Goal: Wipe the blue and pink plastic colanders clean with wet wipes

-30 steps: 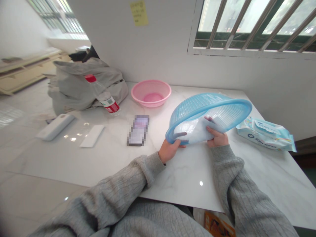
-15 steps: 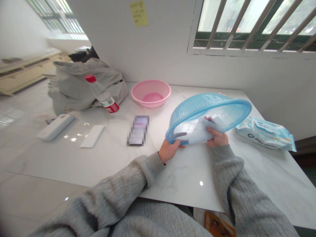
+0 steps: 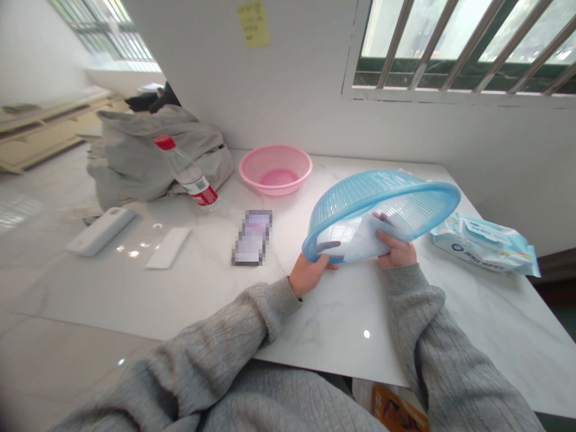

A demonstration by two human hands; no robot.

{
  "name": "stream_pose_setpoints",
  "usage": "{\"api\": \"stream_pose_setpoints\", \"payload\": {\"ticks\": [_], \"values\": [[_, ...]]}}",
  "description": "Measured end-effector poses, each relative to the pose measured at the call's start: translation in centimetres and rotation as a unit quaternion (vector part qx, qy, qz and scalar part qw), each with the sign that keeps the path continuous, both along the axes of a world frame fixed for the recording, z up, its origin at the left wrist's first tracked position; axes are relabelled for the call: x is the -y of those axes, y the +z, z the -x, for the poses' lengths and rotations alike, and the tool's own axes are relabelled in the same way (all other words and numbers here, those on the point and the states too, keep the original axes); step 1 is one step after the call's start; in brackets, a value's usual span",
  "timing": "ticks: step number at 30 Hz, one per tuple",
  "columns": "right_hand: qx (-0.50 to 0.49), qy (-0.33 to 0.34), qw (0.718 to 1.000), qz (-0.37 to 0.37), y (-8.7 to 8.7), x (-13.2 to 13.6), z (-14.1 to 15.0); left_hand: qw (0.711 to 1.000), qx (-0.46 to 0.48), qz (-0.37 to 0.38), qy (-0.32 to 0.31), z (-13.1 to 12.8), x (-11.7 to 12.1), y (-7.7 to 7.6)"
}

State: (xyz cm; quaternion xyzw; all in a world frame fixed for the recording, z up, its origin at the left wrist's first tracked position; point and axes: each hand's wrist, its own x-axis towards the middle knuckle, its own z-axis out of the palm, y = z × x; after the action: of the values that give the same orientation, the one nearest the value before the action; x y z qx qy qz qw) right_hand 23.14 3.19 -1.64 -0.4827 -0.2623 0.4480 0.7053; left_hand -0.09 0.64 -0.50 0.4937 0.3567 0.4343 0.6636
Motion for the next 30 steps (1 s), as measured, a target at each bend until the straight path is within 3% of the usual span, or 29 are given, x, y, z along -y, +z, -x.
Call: {"api": "stream_pose_setpoints", "payload": {"ticks": [30], "values": [[0.005, -0.002, 1.000, -0.009, -0.15, 0.16, 0.03, 1.000, -0.003, -0.009, -0.006, 0.11, -0.05, -0.19]]}}
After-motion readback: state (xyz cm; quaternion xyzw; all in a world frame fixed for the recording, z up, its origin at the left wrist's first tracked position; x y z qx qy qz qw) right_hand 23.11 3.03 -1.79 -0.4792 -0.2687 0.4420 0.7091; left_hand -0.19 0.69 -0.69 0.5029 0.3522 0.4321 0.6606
